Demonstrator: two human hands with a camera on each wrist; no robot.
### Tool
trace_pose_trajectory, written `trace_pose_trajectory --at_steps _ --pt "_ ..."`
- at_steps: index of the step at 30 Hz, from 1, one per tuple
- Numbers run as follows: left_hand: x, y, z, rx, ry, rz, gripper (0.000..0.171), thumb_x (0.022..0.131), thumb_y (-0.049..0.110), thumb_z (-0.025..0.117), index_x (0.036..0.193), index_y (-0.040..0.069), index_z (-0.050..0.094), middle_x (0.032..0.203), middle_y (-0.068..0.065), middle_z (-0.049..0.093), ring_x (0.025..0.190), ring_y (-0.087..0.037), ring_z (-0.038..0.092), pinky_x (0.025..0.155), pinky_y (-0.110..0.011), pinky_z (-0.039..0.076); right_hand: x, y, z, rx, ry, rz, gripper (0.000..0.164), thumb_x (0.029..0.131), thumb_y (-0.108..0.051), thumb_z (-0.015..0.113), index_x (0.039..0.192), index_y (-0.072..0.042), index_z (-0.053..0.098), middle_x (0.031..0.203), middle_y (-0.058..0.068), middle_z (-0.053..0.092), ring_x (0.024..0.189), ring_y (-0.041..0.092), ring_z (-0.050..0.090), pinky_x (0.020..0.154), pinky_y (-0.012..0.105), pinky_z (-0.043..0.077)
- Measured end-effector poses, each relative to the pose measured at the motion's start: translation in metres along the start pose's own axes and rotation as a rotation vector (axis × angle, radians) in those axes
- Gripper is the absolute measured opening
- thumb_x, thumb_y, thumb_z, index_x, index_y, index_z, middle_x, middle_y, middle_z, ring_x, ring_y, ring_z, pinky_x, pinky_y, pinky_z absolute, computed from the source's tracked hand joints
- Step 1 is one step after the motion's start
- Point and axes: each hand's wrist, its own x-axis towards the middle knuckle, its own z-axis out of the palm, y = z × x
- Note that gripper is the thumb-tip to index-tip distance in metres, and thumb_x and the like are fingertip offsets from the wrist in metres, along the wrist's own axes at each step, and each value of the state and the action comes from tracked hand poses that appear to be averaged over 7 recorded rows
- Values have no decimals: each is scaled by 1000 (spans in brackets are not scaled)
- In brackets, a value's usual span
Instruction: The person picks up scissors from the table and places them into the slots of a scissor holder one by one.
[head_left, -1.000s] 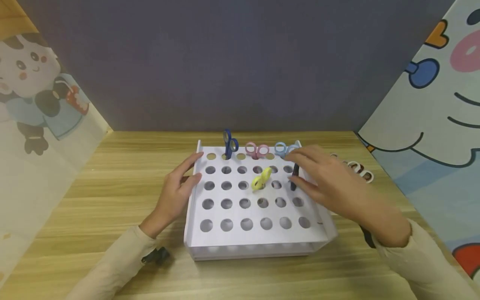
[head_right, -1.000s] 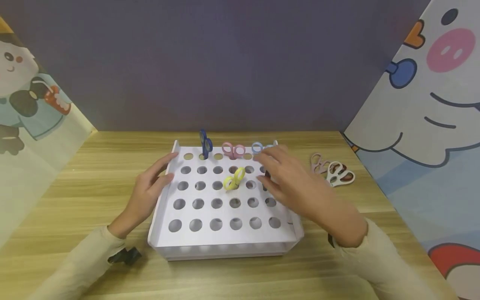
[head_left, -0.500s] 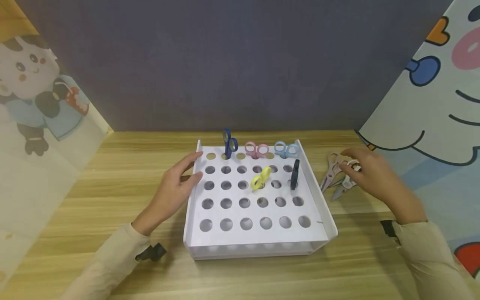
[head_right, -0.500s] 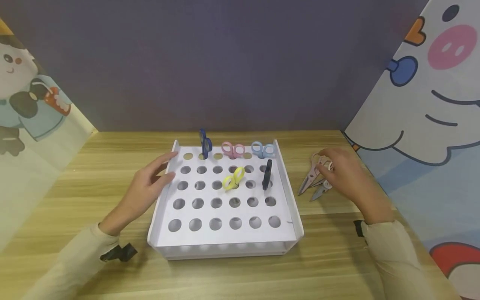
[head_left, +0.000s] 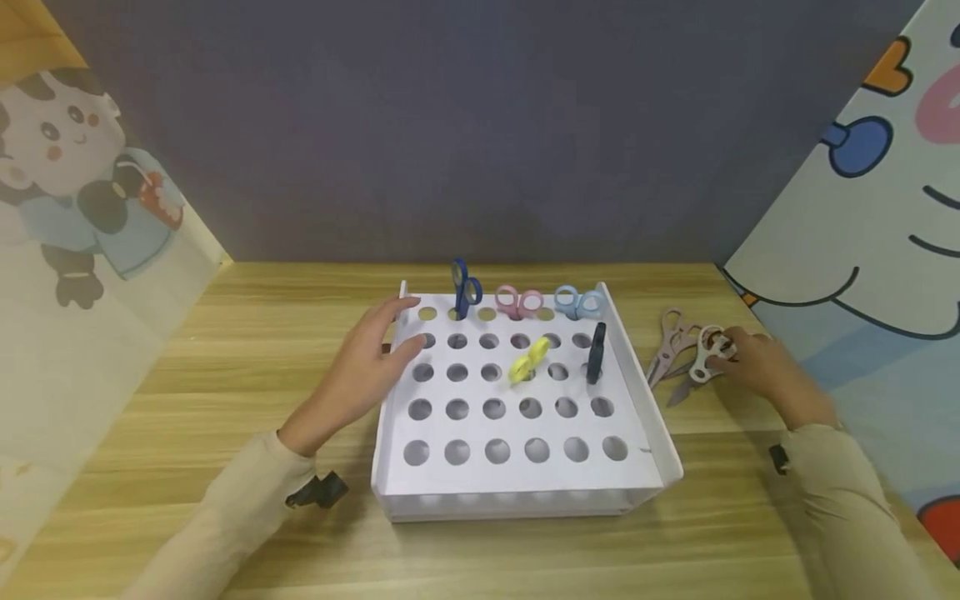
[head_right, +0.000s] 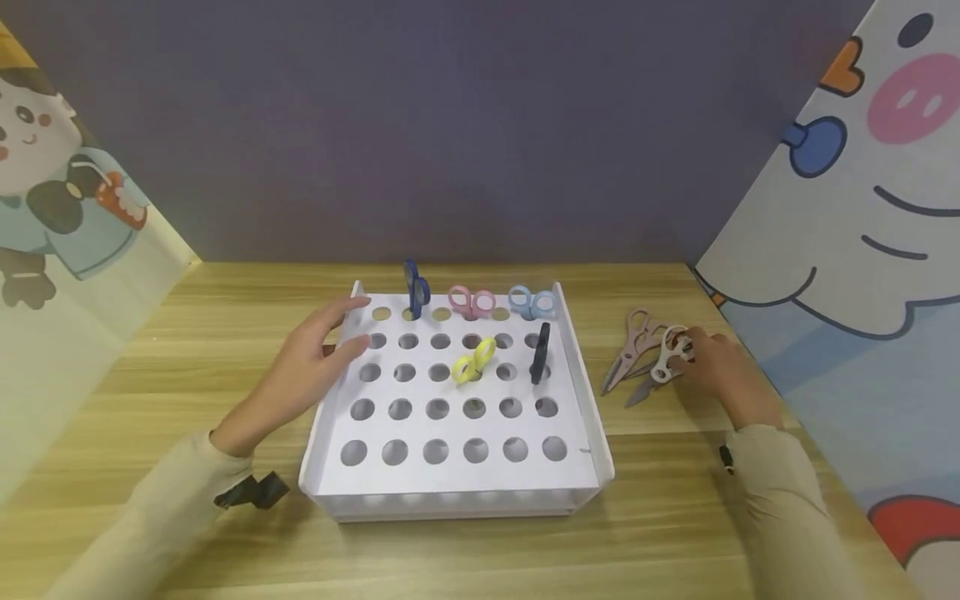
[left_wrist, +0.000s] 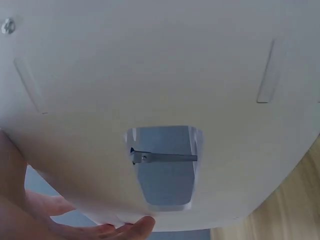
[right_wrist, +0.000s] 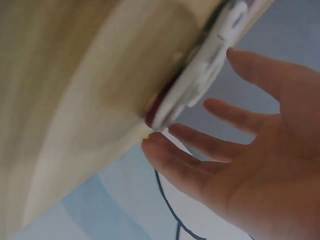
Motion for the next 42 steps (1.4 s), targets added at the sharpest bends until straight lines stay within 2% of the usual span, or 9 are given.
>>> trace_pose_trajectory --at_steps 3,10,19,22,26,31,36,39,42 --pt "-1 -2 0 25 -3 17 47 100 13 54 145 3 46 158 -21 29 143 -38 33 101 -51 49 0 3 3 18 -32 28 69 101 -33 56 133 24 36 116 46 51 107 63 46 86 71 43" --pt "-2 -1 -1 102 -19 45 46 101 5 42 147 -1 44 160 -22 24 149 -37 21 122 -51 16 7 6 4 71 -23 84 77 104 -48 41 131 24 36 118 50 46 105 63 48 83 70 45" --pt "-3 -3 1 79 -14 38 46 101 6 41 147 -2 44 161 -20 22 149 -35 20 123 -50 15 14 6 6 31 -103 233 111 93 -71 40 134 30 21 120 59 28 110 71 36 90 76 40" --pt "-4 -3 2 81 -5 42 46 101 7 41 147 -1 44 161 -20 23 149 -34 21 123 -49 16 16 8 5 33 -101 229 104 94 -65 46 129 30 25 116 58 33 106 70 41 85 73 44" --pt "-4 -3 2 81 6 52 46 101 8 41 146 0 45 161 -19 24 149 -33 23 123 -48 18 17 10 5 41 -64 185 79 93 -53 55 111 23 42 95 43 50 84 53 55 67 57 51" --pt "-2 -4 3 78 14 72 45 100 5 42 145 -2 47 160 -20 26 148 -34 24 123 -49 17 12 7 2 53 -49 156 63 92 -49 61 96 12 48 77 23 54 67 32 51 53 39 44" --pt "-2 -3 2 68 18 65 45 100 5 42 144 -2 47 160 -20 27 148 -34 24 122 -49 18 8 2 0 57 -13 122 74 92 -48 62 121 18 42 99 37 55 79 46 56 60 50 48" --pt "-3 -3 2 77 18 58 45 100 6 41 144 -1 48 160 -19 26 148 -34 24 122 -49 18 7 2 0 44 -3 98 81 93 -48 61 138 14 36 110 38 55 85 49 56 66 57 49" --pt "-4 -3 2 80 18 57 45 101 7 41 144 0 48 161 -19 26 148 -34 24 122 -50 18 8 2 0 52 -13 95 84 94 -48 60 142 14 32 114 41 53 90 54 54 72 63 49"
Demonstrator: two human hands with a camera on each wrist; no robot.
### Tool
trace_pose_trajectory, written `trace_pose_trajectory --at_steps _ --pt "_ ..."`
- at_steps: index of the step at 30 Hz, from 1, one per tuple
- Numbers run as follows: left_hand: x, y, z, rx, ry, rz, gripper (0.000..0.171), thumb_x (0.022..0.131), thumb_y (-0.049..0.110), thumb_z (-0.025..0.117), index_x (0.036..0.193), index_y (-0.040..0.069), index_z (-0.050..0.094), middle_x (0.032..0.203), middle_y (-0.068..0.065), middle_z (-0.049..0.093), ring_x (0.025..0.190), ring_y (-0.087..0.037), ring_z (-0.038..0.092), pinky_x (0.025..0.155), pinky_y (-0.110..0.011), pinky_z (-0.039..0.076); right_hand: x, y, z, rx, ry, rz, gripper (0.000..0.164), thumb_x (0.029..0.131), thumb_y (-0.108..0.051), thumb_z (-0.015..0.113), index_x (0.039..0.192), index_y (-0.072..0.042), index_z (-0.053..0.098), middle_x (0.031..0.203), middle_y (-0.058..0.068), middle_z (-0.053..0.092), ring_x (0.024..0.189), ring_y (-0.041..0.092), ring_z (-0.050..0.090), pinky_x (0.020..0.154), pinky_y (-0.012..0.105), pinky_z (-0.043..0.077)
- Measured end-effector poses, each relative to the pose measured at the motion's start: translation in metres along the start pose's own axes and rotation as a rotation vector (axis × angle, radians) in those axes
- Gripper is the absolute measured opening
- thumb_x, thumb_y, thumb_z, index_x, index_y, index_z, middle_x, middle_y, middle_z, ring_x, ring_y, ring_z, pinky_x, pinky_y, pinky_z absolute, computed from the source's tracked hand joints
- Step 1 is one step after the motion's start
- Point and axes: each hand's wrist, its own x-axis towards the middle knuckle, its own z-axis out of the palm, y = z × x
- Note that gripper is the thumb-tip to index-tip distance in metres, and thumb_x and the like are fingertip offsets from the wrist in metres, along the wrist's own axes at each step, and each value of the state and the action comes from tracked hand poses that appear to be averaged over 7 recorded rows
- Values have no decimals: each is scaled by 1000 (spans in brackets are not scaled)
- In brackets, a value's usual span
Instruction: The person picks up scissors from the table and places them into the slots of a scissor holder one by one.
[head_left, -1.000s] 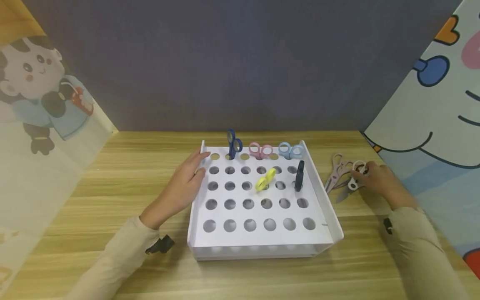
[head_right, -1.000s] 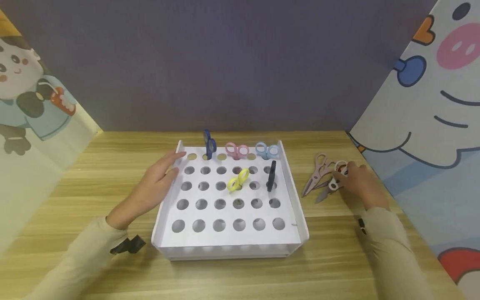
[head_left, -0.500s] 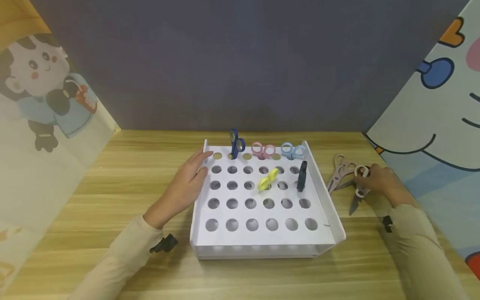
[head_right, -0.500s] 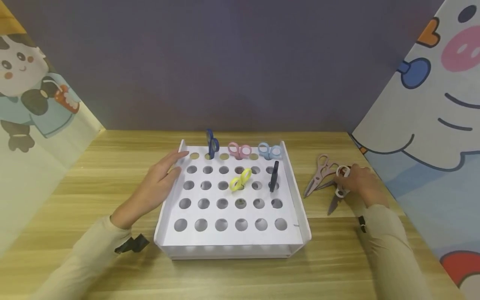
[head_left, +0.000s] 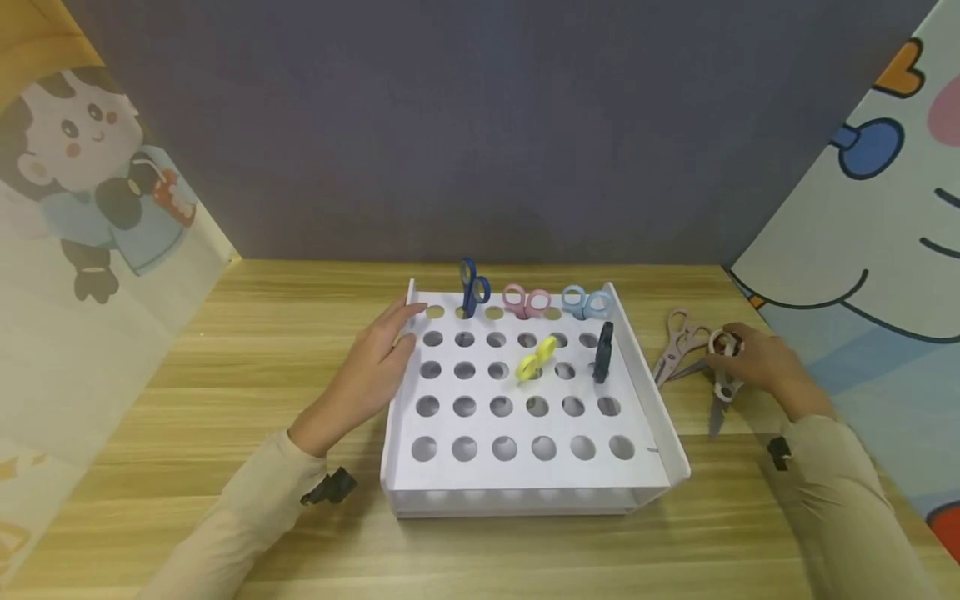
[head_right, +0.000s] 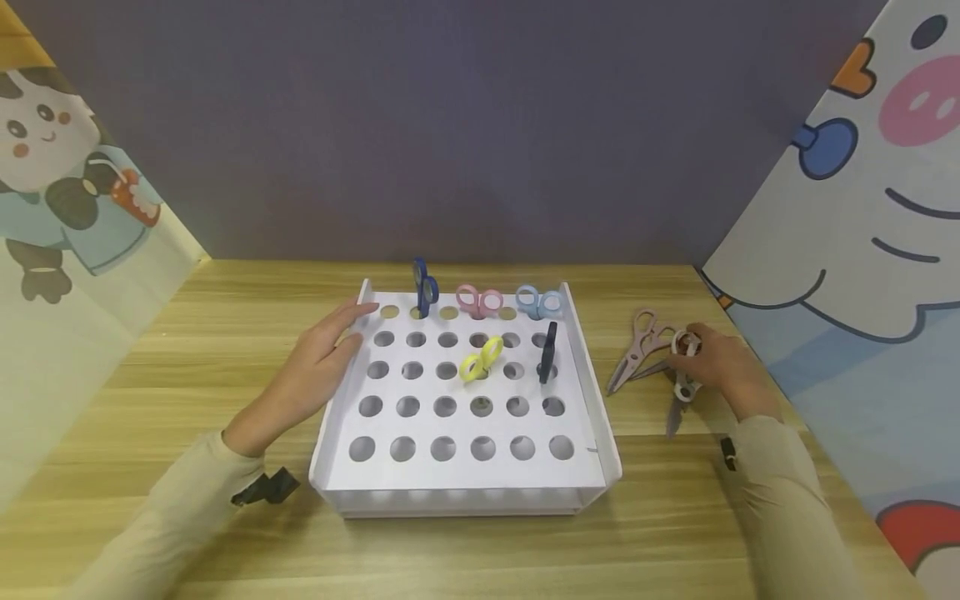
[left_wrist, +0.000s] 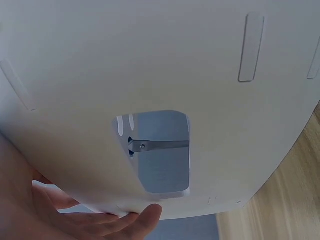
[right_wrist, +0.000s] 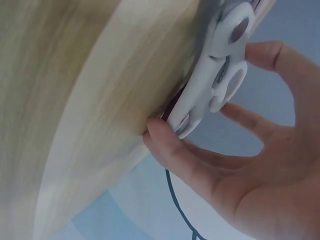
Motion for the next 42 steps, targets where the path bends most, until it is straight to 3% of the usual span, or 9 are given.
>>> trace_pose_trajectory --at_steps 5,13,16,19,21,26,30,35,42 --pt "0 0 0 -7 1 0 45 100 6 41 144 -1 48 160 -20 26 148 -35 23 122 -50 17 -1 1 -1 44 -25 9 95 92 -49 64 143 20 24 125 50 41 111 68 39 83 74 44" --pt "0 0 1 -17 -3 -4 44 100 5 42 144 0 49 161 -19 26 148 -34 24 122 -50 17 -10 -4 -2 123 87 -43 76 93 -38 65 139 13 34 128 55 33 116 68 29 77 76 41" --pt "-1 0 0 -23 -1 -5 44 100 4 41 143 0 49 161 -19 26 148 -34 24 122 -50 17 -14 -10 -5 130 193 -92 68 92 -34 68 135 12 40 118 53 42 104 63 41 65 63 45" --pt "-1 0 0 -27 0 -4 44 101 4 41 143 0 49 161 -18 26 148 -34 24 122 -50 17 -18 -16 -9 115 279 -136 64 90 -30 72 132 10 44 97 41 54 82 47 51 56 44 41" --pt "-1 0 0 -30 2 -4 44 101 4 41 143 0 50 161 -17 27 148 -33 24 122 -50 17 -21 -20 -13 109 302 -146 64 89 -29 73 133 8 44 86 33 56 71 37 50 53 38 37" --pt "-1 0 0 -29 6 -12 44 101 5 42 143 2 50 161 -17 27 148 -32 24 122 -49 18 -27 -30 -20 112 333 -156 67 89 -32 73 135 7 44 94 38 58 71 41 56 56 54 45" --pt "-1 0 0 -23 11 -14 44 101 7 43 143 3 50 161 -17 27 148 -32 24 122 -49 19 -31 -37 -23 117 338 -156 71 90 -35 72 139 7 42 106 42 57 76 43 57 62 61 45" --pt "-1 1 0 -22 12 -29 44 101 8 42 143 3 50 161 -17 27 148 -33 25 122 -49 19 -39 -48 -28 161 336 -144 77 92 -38 70 146 5 37 131 42 47 107 60 49 78 73 40" --pt "-1 1 -1 -14 14 -51 43 101 10 43 143 6 52 160 -17 27 148 -33 25 122 -49 19 -47 -66 -40 216 411 -179 81 89 -37 74 149 2 35 134 40 45 110 58 46 79 73 38"
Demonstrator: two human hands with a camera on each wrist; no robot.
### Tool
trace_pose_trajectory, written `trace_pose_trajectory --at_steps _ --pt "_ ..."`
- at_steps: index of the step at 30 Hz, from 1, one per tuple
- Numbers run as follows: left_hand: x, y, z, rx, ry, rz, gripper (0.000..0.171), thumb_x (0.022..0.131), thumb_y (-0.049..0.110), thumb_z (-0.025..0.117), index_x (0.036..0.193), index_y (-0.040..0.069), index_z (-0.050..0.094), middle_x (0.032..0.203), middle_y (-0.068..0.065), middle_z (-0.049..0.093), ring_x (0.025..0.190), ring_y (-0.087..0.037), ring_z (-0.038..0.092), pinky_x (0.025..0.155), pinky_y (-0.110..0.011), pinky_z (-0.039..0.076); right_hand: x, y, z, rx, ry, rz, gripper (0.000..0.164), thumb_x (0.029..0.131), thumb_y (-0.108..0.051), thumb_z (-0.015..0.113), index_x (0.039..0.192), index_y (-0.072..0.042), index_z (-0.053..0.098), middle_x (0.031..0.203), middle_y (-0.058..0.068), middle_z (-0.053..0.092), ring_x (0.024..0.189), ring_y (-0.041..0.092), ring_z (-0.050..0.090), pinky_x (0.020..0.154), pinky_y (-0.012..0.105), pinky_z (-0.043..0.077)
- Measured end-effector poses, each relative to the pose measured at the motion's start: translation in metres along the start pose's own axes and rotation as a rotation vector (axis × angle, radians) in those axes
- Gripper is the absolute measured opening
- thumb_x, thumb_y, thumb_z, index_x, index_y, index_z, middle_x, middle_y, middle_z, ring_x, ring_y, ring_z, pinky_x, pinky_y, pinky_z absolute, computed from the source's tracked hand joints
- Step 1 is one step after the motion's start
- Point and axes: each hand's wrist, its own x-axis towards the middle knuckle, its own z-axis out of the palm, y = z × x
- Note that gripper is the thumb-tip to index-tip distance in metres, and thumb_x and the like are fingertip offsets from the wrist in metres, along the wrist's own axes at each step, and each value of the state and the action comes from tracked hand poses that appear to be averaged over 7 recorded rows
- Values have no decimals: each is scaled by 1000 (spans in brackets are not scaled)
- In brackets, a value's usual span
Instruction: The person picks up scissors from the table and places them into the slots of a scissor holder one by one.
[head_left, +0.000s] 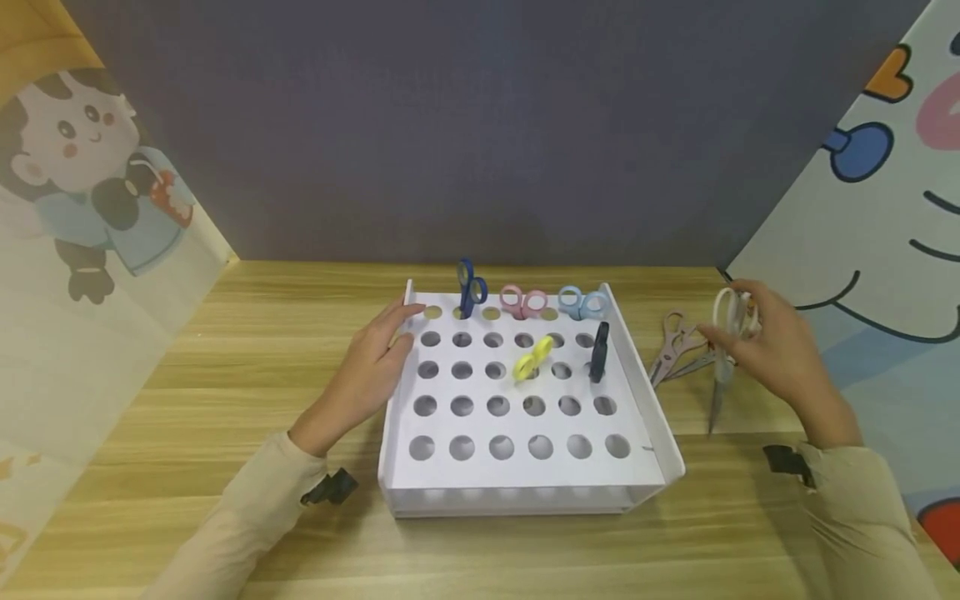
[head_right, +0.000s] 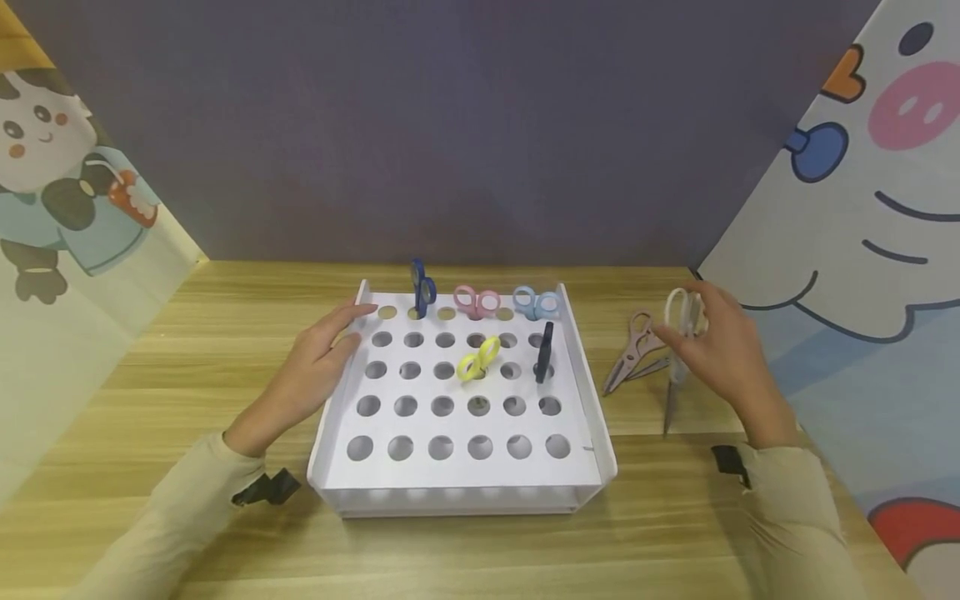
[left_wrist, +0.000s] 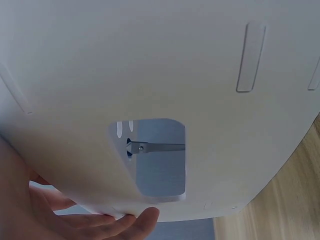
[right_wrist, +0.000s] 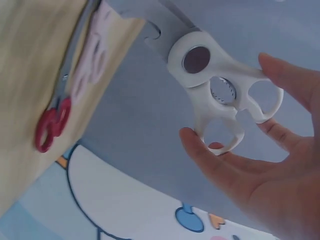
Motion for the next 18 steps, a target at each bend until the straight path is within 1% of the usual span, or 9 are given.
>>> trace_pose_trajectory --at_steps 2,5,8,10,11,13,14,15,18 --pt "0 0 0 -7 -1 3 43 101 10 43 143 6 52 160 -17 27 148 -32 25 122 -49 19 -1 -8 -2 -1 17 0 81 89 -37 74 150 2 35 133 39 45 103 55 49 75 70 40" --pt "0 0 0 -16 -2 9 43 101 9 43 143 5 51 160 -16 27 148 -32 25 122 -48 18 -3 -19 -4 12 49 -1 80 89 -36 75 148 1 37 134 36 46 97 51 54 75 67 42" --pt "0 -1 0 -15 0 11 43 101 9 43 143 5 51 160 -15 28 148 -31 25 123 -48 18 -5 -31 -5 33 92 -22 76 87 -33 77 146 0 41 134 34 48 93 54 60 77 67 46" --pt "1 -2 1 -13 4 12 43 101 9 44 143 5 52 160 -15 28 148 -31 25 123 -48 18 -5 -37 -5 42 142 -64 73 84 -29 80 142 0 45 129 30 53 93 53 62 79 47 56" --pt "1 -2 1 -11 6 13 43 101 9 44 143 5 52 160 -15 28 148 -31 25 122 -48 19 -4 -40 -5 41 172 -90 71 83 -26 82 139 0 48 125 28 55 92 52 63 78 35 57" --pt "1 -3 1 -11 8 14 43 101 9 44 143 6 52 160 -14 29 148 -31 26 122 -47 19 -4 -46 -5 53 229 -140 68 79 -18 85 134 1 51 118 25 58 95 49 62 74 11 50" --pt "1 -3 1 -13 8 16 43 101 9 44 142 6 52 160 -14 29 148 -30 26 123 -47 19 -3 -48 -5 64 257 -163 67 77 -14 86 133 1 52 115 23 58 95 48 62 73 1 42" --pt "1 -4 1 -15 10 19 42 101 9 44 142 6 52 160 -14 29 148 -30 26 123 -47 19 -3 -51 -5 71 280 -183 67 75 -11 87 132 1 53 114 22 59 98 46 61 71 -6 33" --pt "0 -4 2 -17 9 23 42 101 10 44 142 5 53 160 -13 29 148 -30 26 123 -47 19 -4 -61 -4 109 304 -191 69 74 -6 87 134 0 52 120 21 57 102 47 60 74 -7 33"
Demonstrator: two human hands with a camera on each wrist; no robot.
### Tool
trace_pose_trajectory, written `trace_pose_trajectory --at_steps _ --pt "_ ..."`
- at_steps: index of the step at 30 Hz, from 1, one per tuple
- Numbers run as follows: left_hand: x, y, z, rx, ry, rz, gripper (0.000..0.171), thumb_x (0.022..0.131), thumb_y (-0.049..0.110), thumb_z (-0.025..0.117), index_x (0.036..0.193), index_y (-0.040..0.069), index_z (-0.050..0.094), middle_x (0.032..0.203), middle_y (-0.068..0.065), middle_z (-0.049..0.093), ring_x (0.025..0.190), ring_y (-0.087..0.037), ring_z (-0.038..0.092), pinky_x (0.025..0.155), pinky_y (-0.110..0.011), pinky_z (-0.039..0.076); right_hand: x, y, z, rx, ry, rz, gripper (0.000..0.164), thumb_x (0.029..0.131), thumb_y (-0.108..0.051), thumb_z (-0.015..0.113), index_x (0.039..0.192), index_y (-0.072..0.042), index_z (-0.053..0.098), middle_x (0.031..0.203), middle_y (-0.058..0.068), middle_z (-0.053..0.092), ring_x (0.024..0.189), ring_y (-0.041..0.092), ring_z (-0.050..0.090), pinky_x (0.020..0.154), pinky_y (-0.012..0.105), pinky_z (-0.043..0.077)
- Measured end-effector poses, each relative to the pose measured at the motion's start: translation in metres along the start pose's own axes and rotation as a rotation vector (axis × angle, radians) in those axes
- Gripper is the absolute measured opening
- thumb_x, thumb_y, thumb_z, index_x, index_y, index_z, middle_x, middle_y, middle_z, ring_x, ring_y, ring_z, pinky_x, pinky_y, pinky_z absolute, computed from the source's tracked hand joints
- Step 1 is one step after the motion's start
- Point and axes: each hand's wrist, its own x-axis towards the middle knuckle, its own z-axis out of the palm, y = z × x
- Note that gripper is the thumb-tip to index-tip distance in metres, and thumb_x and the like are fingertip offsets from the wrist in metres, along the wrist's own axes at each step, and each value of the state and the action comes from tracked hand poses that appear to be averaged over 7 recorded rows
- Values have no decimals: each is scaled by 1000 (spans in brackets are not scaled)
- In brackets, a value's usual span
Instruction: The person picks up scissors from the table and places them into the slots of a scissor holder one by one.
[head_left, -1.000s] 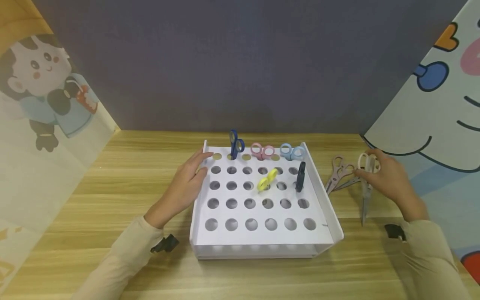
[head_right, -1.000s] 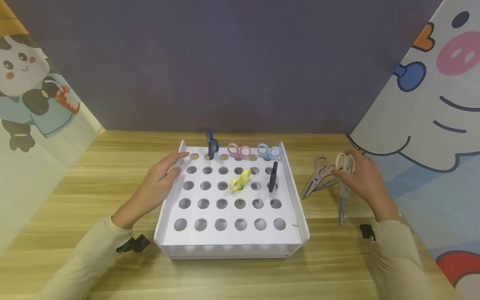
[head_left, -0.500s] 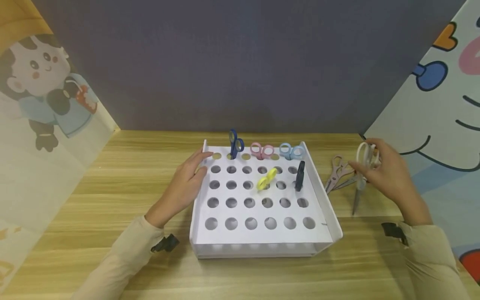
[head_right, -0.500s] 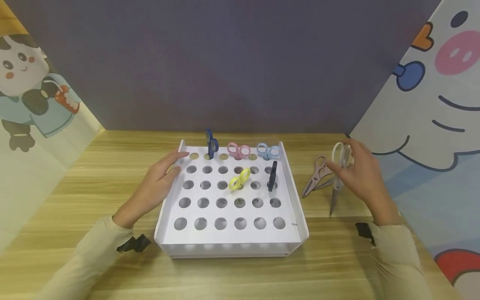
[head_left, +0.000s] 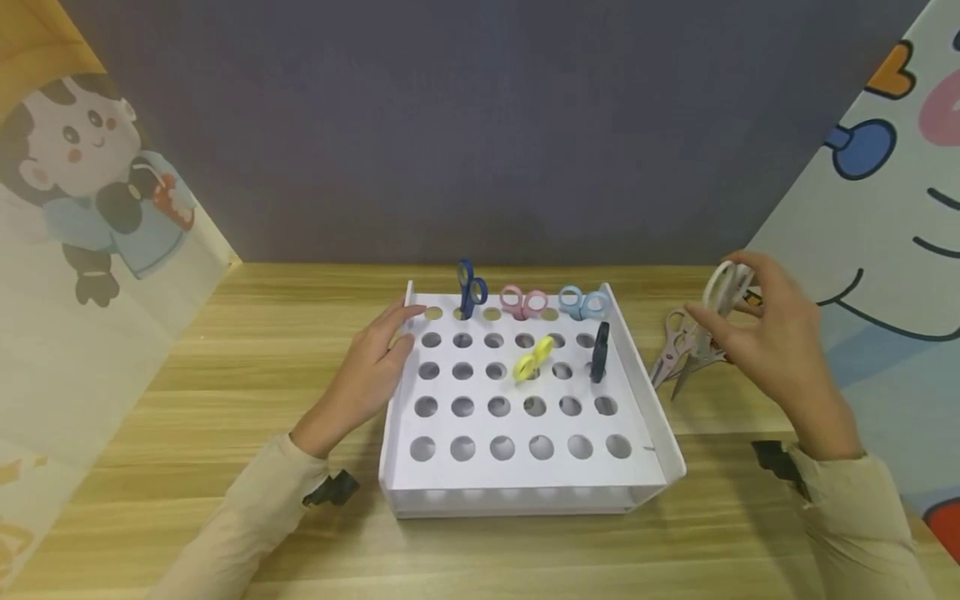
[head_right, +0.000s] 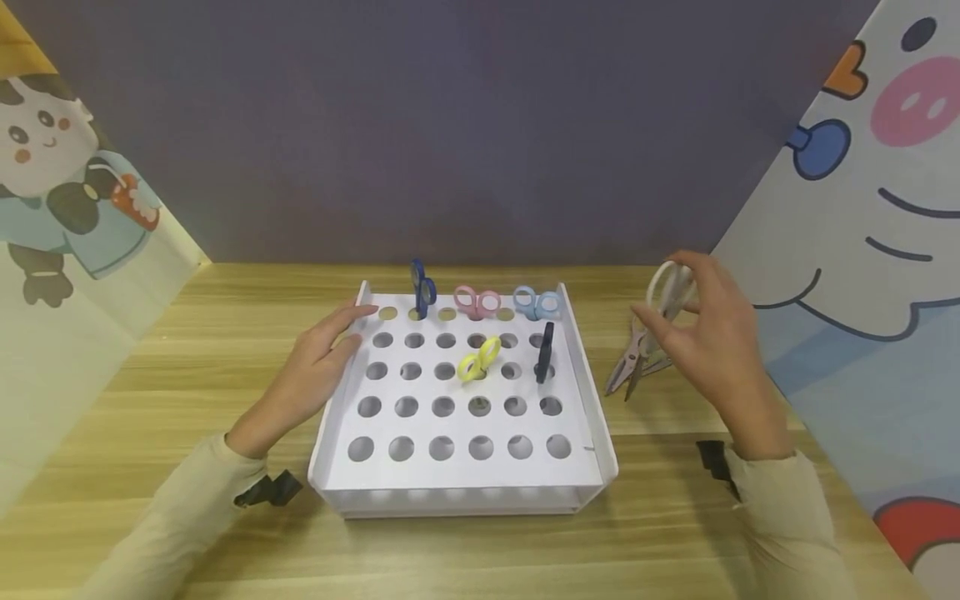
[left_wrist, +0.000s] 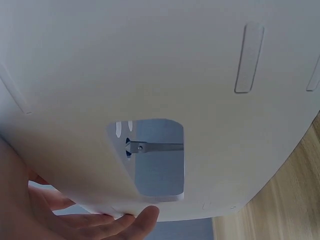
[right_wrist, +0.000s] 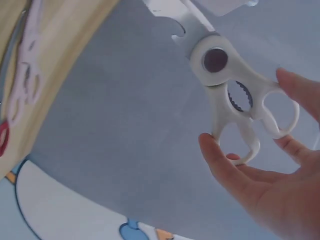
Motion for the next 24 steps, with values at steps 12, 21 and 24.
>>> trace_pose_trajectory --at_steps 12,21,24 --pt "0 2 1 -16 4 14 41 101 8 44 141 5 53 161 -14 29 148 -31 26 122 -48 19 15 -37 -1 14 143 -128 68 72 -2 87 132 -3 55 126 14 59 114 27 56 83 -1 40" --pt "0 1 1 -19 4 18 41 100 8 44 140 4 54 160 -14 28 148 -32 26 122 -48 19 16 -62 -8 40 259 -219 62 77 -8 83 132 -1 55 136 10 56 122 25 54 92 6 45" --pt "0 1 1 -22 3 17 41 101 8 44 140 4 54 160 -15 28 148 -32 26 122 -48 19 18 -70 -10 58 287 -248 60 81 -17 81 132 1 55 140 7 55 126 24 52 92 9 46"
